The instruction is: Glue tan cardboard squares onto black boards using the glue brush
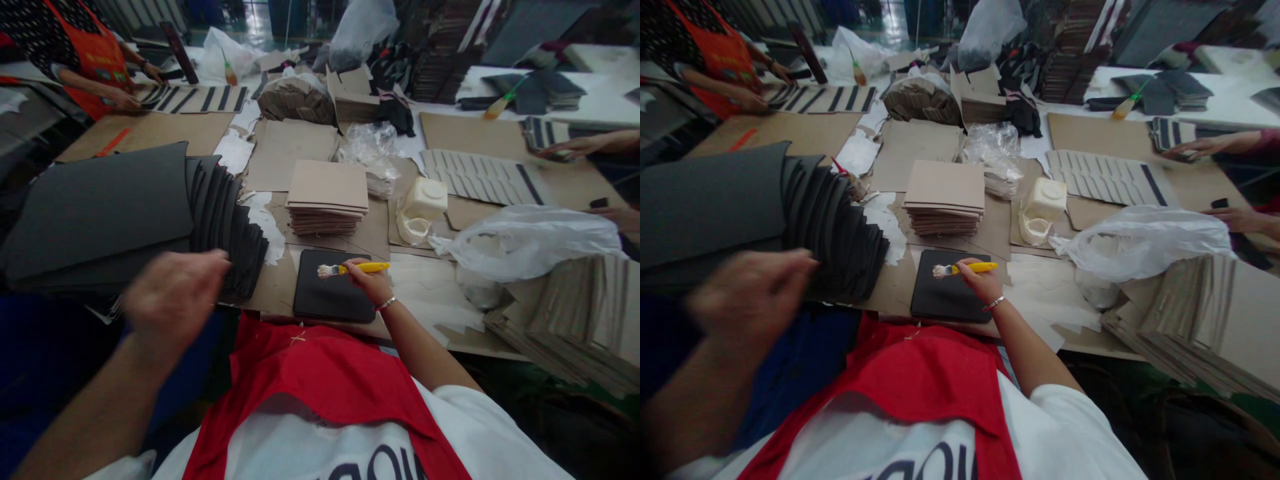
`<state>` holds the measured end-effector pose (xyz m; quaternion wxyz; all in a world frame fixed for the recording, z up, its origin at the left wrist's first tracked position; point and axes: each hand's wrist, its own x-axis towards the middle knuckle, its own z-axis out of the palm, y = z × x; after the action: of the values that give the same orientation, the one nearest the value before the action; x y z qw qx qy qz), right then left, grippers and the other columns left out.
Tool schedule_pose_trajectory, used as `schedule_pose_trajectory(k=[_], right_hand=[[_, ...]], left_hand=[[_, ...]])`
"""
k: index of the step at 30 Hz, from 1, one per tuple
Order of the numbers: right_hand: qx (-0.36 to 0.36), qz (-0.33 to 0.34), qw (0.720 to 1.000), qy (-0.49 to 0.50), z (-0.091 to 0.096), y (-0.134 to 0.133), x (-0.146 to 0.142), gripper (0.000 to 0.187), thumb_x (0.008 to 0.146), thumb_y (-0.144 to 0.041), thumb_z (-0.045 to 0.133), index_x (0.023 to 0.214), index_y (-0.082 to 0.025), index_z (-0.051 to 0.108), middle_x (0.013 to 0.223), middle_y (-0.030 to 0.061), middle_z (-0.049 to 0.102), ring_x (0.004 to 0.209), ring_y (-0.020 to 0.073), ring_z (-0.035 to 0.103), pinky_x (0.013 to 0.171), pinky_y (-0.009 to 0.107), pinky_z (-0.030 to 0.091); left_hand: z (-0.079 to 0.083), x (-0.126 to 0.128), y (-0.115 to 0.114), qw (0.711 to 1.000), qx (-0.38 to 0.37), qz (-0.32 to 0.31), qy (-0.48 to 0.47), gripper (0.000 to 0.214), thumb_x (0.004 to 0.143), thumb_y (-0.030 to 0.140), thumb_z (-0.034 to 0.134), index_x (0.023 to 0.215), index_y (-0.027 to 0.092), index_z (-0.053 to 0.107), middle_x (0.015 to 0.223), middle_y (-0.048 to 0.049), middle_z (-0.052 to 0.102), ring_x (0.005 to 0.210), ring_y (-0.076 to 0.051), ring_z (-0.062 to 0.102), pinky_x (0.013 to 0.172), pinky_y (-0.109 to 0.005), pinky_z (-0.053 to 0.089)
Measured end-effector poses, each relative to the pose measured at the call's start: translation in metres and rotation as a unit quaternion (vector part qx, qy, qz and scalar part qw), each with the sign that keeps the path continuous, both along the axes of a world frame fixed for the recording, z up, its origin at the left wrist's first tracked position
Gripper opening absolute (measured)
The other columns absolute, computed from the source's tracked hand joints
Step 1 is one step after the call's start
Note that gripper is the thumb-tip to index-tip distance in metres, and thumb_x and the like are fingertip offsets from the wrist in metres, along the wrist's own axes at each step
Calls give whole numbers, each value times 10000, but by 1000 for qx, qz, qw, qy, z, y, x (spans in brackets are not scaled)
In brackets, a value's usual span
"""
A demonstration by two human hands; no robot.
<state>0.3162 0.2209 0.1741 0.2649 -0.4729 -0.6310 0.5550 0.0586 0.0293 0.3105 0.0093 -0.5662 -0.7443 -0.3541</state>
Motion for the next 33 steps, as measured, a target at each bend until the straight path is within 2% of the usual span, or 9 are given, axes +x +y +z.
schedule_pose_trajectory(k=[2, 4, 7, 9, 15, 22, 27, 30, 33], right_hand=[[-6, 41, 999, -1, -9, 0, -13, 337, 726, -485, 575, 807, -163, 637, 530, -38, 513, 447, 82, 436, 424, 212, 338], [2, 61, 998, 5, -19, 1, -24, 331, 721, -475, 575, 790, -157, 635, 556, -31, 525, 468, 80, 440, 442, 214, 347], [25, 61, 998, 12, -27, 5, -34, 324, 722, -465, 571, 785, -154, 634, 623, -14, 559, 515, 82, 458, 478, 216, 370], [23, 54, 998, 13, -23, 9, -35, 310, 724, -459, 571, 788, -163, 633, 611, -19, 548, 512, 86, 455, 474, 219, 367], [60, -17, 997, 50, 23, 47, -30, 282, 776, -475, 533, 847, -206, 579, 495, -69, 449, 439, 90, 421, 424, 212, 343], [108, -64, 977, 171, 87, 144, -87, 334, 695, -506, 617, 736, -183, 543, 486, -71, 457, 396, 65, 399, 400, 204, 335], [92, 32, 989, 113, 85, 194, -138, 345, 676, -510, 622, 694, -173, 548, 478, -59, 492, 374, 62, 408, 376, 197, 331], [82, 111, 989, 55, 72, 216, -154, 332, 676, -485, 637, 660, -165, 549, 459, -61, 488, 356, 56, 403, 361, 188, 318], [78, 110, 991, 15, 63, 238, -166, 288, 704, -432, 629, 647, -160, 552, 457, -61, 498, 350, 49, 404, 367, 177, 329]], left_hand=[[-42, 30, 18, 972, -41, -223, 61, 245, 829, 310, 502, 1019, 218, 626, 862, -48, 656, 779, -178, 608, 707, -337, 517], [-95, 68, 39, 918, -131, -364, 89, 250, 869, 265, 438, 1018, 189, 624, 834, -74, 654, 743, -165, 600, 669, -298, 508], [-162, 113, 63, 879, -179, -416, 147, 274, 892, 220, 409, 1081, 172, 602, 1061, -120, 636, 975, -197, 572, 791, -325, 479], [-183, 127, 72, 885, -171, -401, 165, 321, 892, 246, 430, 1183, 179, 549, 1240, -129, 559, 1123, -229, 501, 881, -372, 438], [-170, 132, 113, 906, -95, -366, 192, 340, 872, 332, 476, 1166, 175, 542, 1204, -99, 587, 1043, -224, 546, 853, -362, 452], [-123, 114, 233, 949, 4, -238, 206, 436, 889, 336, 415, 1278, 146, 470, 1325, -146, 494, 1267, -270, 396, 1078, -466, 270], [-115, 92, 285, 968, -134, -119, 176, 696, 797, 481, 541, 1353, 91, 387, 1450, -210, 315, 1344, -384, 239, 1058, -605, 204], [-116, 88, 289, 959, -188, -114, 180, 763, 781, 559, 517, 1371, 98, 368, 1458, -205, 303, 1348, -375, 234, 1065, -590, 196], [-117, 90, 286, 954, -196, -110, 197, 791, 784, 603, 475, 1393, 116, 339, 1476, -182, 278, 1363, -355, 204, 1077, -572, 176]])
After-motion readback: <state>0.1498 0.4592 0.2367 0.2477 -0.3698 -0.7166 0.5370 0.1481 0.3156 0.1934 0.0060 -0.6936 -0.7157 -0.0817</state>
